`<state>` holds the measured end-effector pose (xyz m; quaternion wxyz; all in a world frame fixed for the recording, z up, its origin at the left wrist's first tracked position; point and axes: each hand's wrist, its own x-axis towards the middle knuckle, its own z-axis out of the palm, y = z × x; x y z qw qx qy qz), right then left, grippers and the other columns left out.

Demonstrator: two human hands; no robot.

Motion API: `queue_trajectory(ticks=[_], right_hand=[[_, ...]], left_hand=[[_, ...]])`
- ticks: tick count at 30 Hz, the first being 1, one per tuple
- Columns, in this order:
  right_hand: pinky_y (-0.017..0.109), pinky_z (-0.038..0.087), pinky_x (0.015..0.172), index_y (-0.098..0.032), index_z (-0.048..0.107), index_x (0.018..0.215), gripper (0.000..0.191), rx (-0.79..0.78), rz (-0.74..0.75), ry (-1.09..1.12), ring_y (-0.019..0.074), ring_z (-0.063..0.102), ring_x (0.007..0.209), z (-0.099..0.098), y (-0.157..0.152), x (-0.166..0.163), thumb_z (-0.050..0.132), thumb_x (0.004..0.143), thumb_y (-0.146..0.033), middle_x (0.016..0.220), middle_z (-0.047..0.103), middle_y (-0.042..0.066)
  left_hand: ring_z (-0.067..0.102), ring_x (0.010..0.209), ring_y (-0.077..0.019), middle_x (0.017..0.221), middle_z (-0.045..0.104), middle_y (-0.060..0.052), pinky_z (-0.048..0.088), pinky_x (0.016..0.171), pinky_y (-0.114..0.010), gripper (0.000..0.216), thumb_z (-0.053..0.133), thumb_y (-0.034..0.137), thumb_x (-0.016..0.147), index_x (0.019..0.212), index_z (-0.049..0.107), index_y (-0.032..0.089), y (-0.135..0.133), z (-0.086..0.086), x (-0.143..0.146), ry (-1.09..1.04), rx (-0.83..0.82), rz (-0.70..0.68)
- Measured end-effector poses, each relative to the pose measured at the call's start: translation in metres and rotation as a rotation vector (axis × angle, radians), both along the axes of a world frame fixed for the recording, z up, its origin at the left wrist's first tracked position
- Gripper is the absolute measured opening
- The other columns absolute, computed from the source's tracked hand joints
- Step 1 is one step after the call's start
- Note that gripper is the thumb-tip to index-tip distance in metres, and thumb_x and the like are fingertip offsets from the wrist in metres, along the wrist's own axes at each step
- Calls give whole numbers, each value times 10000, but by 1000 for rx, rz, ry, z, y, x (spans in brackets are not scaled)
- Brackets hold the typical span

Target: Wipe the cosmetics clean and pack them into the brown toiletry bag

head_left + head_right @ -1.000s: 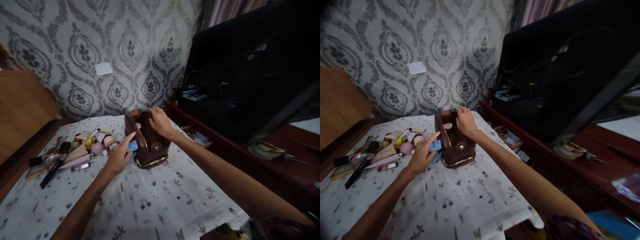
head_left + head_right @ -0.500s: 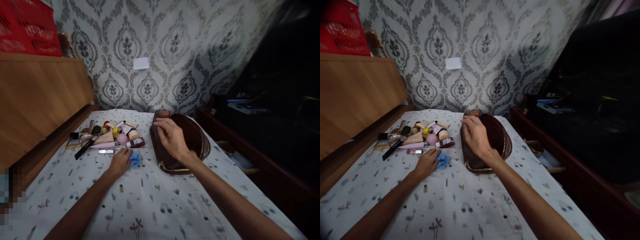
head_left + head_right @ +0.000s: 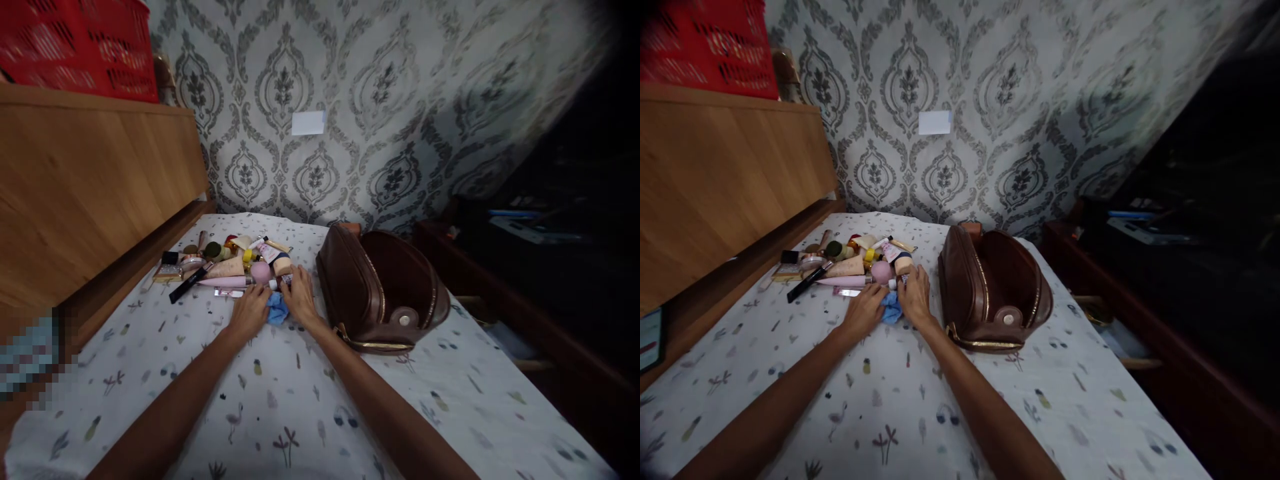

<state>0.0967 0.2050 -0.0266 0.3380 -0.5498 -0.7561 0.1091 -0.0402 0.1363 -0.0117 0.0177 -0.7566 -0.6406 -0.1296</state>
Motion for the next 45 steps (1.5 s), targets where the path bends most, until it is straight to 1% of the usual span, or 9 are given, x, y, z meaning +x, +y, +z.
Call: queue_trajectory(ticks=[3, 8, 14, 21, 25, 30, 38, 41, 45], right_hand=[[471, 338, 1088, -58, 453, 1350, 489, 39, -36, 47, 317, 407, 1317, -17, 9, -4, 444, 903, -256, 1410, 464, 233], [457, 361, 1067, -78, 464, 1316, 498, 48, -14, 123, 309, 467, 1240, -30, 15, 0, 503, 878, -314, 1301, 544, 208], [465, 366, 1056, -91, 422, 1344, 613, 41, -47, 90, 332, 455, 1261, -31, 15, -3, 616, 821, -345, 1327, 522, 219], [502, 363, 1031, -106, 340, 1422, 757, -32, -120, 1, 382, 378, 1331, -23, 5, -11, 674, 765, -280, 1458, 404, 244], [481, 368, 1029, -84, 348, 1421, 756, -68, -146, 12, 383, 414, 1294, -14, 2, -9, 674, 768, -279, 1426, 433, 244], [459, 395, 996, -93, 406, 1382, 681, -45, -159, 30, 358, 462, 1230, -10, 2, -6, 658, 788, -312, 1329, 510, 225], [476, 377, 1018, -154, 433, 1361, 614, 42, -167, 48, 344, 447, 1254, -25, 9, -5, 609, 784, -266, 1374, 471, 201], [488, 353, 1039, -159, 461, 1341, 587, 51, -176, 43, 352, 401, 1296, -30, 11, -6, 598, 779, -258, 1391, 451, 193], [504, 337, 1054, -151, 484, 1327, 578, 31, -159, 39, 361, 363, 1332, -31, 13, -6, 590, 767, -246, 1393, 450, 195]], left_hand=[[512, 1135, -273, 1155, 604, -90, 480, 899, -392, 289, 487, 135, 853, 1108, 602, 209, 0, -1, -1, -4, -2, 0], [509, 1143, -281, 1169, 596, -94, 487, 890, -397, 283, 500, 148, 856, 1113, 600, 210, 0, -2, -2, -13, 1, -4], [507, 1154, -277, 1204, 570, -105, 479, 921, -402, 318, 502, 139, 846, 1142, 596, 207, 1, -4, -3, -38, 12, 0], [512, 1129, -257, 1174, 581, -81, 467, 943, -388, 332, 502, 130, 843, 1143, 606, 228, 2, -6, -5, -65, 16, -14], [502, 1144, -260, 1190, 576, -84, 466, 952, -390, 337, 490, 131, 845, 1150, 603, 219, 2, -5, -4, -57, 17, -11], [486, 1168, -277, 1209, 566, -102, 478, 940, -415, 320, 498, 139, 842, 1138, 597, 207, 0, -5, -2, -46, 36, 0], [493, 1178, -262, 1211, 572, -93, 474, 955, -400, 324, 506, 132, 841, 1141, 587, 221, 3, 0, -1, -22, 119, 22], [465, 1246, -279, 1307, 535, -119, 435, 1005, -444, 335, 479, 121, 860, 1172, 568, 204, 12, 4, -2, -14, 170, 81], [347, 1392, -315, 1441, 460, -161, 346, 1081, -529, 303, 441, 129, 891, 1162, 567, 180, 25, 5, -3, -11, 222, 159]])
